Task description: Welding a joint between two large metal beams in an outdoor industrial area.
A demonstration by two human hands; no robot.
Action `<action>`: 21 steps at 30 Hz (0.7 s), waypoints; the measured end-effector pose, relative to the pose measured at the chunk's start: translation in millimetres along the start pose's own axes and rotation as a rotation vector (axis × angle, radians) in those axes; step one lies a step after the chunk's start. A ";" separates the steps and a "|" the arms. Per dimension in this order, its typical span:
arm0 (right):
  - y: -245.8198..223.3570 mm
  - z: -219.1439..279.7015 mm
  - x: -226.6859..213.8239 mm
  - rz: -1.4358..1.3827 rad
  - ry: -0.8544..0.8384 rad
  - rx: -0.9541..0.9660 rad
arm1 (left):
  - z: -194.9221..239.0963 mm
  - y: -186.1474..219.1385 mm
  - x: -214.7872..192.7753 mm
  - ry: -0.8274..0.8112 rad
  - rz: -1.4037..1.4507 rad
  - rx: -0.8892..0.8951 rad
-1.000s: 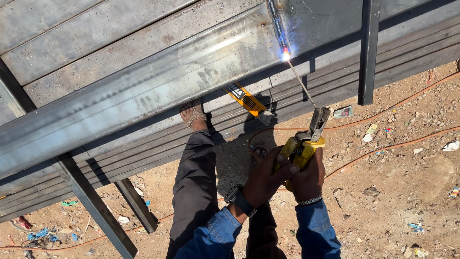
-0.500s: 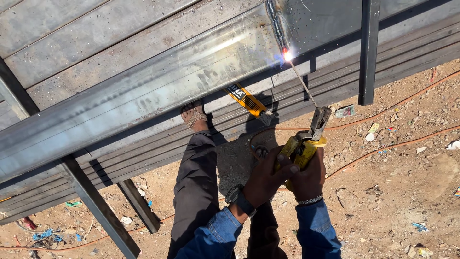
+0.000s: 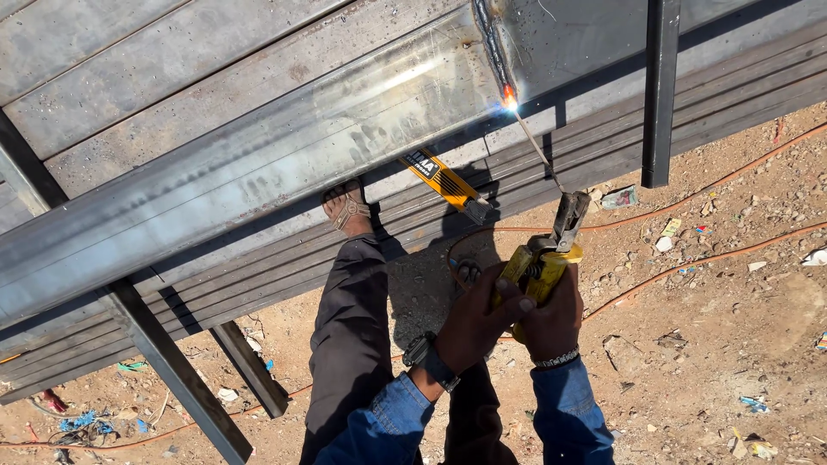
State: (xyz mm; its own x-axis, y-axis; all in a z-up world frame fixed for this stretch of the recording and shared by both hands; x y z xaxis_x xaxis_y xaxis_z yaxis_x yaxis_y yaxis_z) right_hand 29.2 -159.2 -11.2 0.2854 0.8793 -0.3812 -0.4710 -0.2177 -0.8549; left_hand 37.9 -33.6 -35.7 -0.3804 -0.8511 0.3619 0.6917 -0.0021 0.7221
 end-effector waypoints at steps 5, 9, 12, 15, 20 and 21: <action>3.2 -0.6 -1.7 0.084 0.001 0.037 | -1.0 -3.3 -0.3 0.001 0.033 0.024; 10.4 -1.5 -2.8 0.112 0.006 0.095 | 0.1 1.2 -1.2 0.008 0.000 0.017; 3.2 -3.2 -3.7 0.146 0.009 0.041 | -1.2 1.6 0.8 -0.010 0.046 0.034; 10.9 -3.1 -4.6 0.150 -0.006 0.141 | -2.1 -1.4 -1.1 -0.010 -0.020 -0.021; 22.1 2.1 -5.4 -0.003 -0.079 0.068 | -5.8 -24.3 -13.9 -0.155 -0.072 0.162; 28.5 4.2 -3.8 -0.026 -0.138 0.144 | -5.5 -33.6 -15.8 -0.224 -0.146 0.198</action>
State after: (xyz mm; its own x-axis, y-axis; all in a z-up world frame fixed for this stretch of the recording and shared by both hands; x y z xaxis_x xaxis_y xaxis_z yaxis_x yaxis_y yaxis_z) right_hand 11.2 -167.0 -32.7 0.1861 0.9358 -0.2994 -0.5822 -0.1404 -0.8008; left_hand 24.0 -23.0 -69.0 -0.6072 -0.7128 0.3510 0.4958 0.0054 0.8684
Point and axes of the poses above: each hand's wrist, its own z-axis away from the middle knuckle, its own x-axis out of the palm, y = z × x, the point moved 6 cm from there along -z, towards the middle knuckle, and after that the axes turned 4 degrees about z, right-handed, at the moved point
